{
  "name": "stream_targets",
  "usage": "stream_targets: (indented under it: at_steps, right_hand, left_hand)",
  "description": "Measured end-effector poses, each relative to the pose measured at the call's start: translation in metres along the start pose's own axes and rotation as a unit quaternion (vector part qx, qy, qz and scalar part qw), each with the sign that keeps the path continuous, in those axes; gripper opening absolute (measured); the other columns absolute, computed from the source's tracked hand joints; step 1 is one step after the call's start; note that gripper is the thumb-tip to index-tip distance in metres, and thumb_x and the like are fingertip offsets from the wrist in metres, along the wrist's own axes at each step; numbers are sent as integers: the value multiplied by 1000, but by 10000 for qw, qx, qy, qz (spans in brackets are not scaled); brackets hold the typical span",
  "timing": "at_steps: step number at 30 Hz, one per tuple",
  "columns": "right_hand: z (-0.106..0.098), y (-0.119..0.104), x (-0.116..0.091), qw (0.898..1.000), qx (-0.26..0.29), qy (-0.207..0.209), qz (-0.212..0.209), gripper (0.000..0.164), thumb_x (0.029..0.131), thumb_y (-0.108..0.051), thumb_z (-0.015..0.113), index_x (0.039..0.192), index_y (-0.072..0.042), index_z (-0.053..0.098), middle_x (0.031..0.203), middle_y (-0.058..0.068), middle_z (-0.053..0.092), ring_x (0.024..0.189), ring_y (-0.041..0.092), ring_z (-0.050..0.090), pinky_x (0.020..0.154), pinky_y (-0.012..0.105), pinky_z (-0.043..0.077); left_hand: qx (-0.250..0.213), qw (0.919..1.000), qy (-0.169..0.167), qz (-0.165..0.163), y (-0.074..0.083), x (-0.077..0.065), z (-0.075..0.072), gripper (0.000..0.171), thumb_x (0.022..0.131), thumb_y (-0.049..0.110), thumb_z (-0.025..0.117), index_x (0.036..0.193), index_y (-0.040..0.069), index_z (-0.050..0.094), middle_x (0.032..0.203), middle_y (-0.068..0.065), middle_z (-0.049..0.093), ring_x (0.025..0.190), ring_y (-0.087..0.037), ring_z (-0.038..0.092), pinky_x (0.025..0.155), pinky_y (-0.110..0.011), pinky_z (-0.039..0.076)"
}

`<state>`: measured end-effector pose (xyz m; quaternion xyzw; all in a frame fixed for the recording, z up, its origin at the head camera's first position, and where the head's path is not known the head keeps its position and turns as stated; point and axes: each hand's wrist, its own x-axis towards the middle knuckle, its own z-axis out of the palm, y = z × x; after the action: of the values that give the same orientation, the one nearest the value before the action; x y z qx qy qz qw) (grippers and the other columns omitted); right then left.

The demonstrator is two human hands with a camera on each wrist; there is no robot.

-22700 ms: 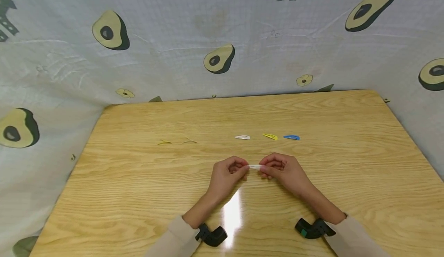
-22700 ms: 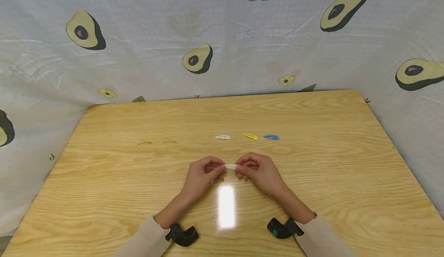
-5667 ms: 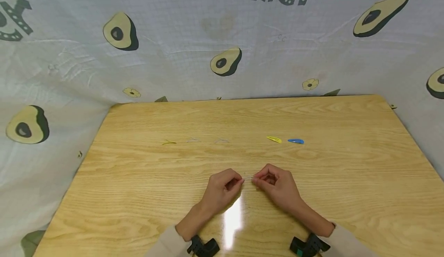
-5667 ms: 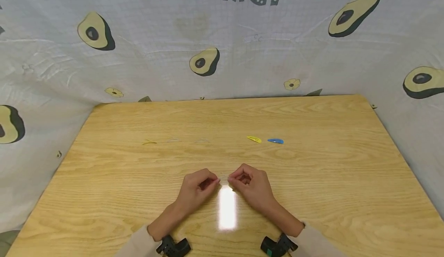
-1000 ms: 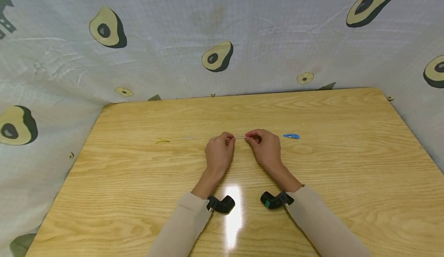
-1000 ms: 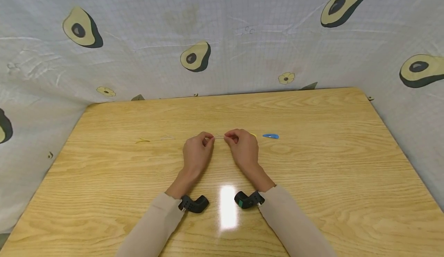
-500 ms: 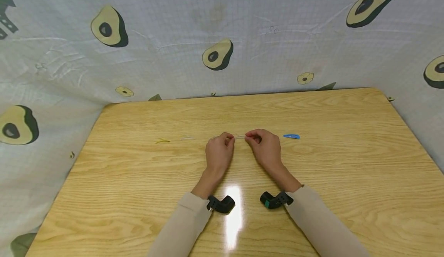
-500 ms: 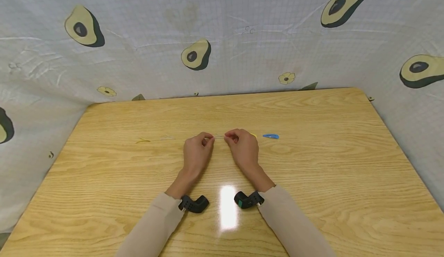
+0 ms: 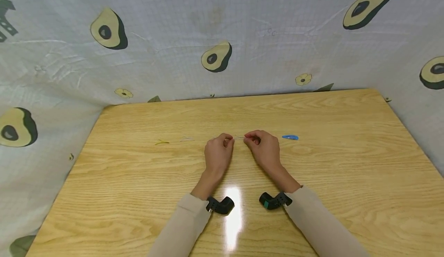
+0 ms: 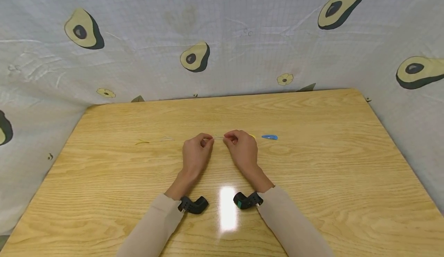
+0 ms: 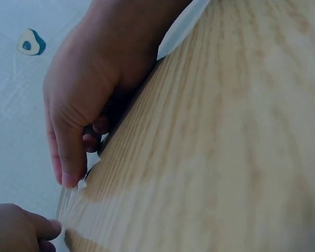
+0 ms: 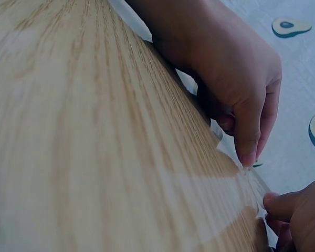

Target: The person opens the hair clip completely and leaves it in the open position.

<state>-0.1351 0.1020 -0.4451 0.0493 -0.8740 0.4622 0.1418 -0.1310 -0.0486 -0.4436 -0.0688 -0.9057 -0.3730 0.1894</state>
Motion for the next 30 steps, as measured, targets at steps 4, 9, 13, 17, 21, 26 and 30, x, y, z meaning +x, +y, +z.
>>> stream_targets:
  at_steps: [4, 9, 13, 17, 21, 26, 30]
  right_hand:
    - [-4, 1, -3, 9996, 260, -48, 135, 11, 86, -17, 73, 93, -8, 73, 74, 0, 65, 58, 14, 52, 55, 30, 42]
    - [-17, 2, -3, 9993, 368, -23, 115, 10, 88, -17, 71, 93, -8, 73, 77, 1, 66, 63, 13, 57, 57, 28, 46]
    - [-35, 1, 1, 9996, 254, 74, -91, 11, 90, -20, 70, 93, -9, 72, 79, 2, 67, 64, 14, 58, 56, 28, 46]
    - [-52, 3, 3, 9997, 112, 144, -153, 14, 90, -21, 69, 93, -8, 72, 79, 3, 68, 63, 14, 58, 54, 26, 45]
    - [-63, 9, 1, 9999, -7, 95, -77, 16, 91, -21, 68, 95, -5, 72, 79, 5, 68, 63, 16, 58, 55, 24, 45]
    - [-71, 20, -2, 9998, -165, 49, 103, 19, 92, -22, 67, 97, -5, 71, 79, 6, 67, 65, 17, 59, 56, 25, 44]
    - [-74, 27, -3, 9994, -246, -47, 250, 21, 92, -25, 66, 99, -5, 71, 80, 7, 67, 67, 19, 59, 59, 27, 44]
  left_hand:
    - [-206, 9998, 17, 46, 0, -3, 1, 7, 86, 5, 70, 87, -1, 71, 64, -5, 66, 52, -12, 59, 47, -25, 46]
    - [-659, 9973, -144, 291, 6, -4, 1, 8, 86, 6, 71, 89, -1, 71, 55, 0, 55, 45, -6, 45, 44, -21, 39]
    - [-1074, 9909, -598, 545, 19, -1, -1, 11, 87, 6, 70, 94, -2, 70, 57, 1, 53, 48, -6, 43, 45, -20, 37]
    - [-1057, 9868, -1075, 588, 33, 3, 1, 18, 88, 7, 70, 103, -3, 68, 61, 0, 53, 52, -8, 44, 49, -20, 37]
    - [-952, 9851, -1321, 546, 43, 5, 9, 21, 89, 9, 68, 107, -2, 66, 61, 2, 52, 52, -7, 43, 49, -23, 39]
    - [-1063, 9823, -1474, 461, 56, 3, 23, 21, 91, 11, 66, 108, -2, 66, 60, 2, 52, 49, -4, 41, 52, -25, 42]
    - [-1155, 9829, -1416, 230, 60, 2, 34, 22, 91, 11, 66, 109, -2, 65, 60, 1, 55, 49, -3, 43, 46, -19, 38]
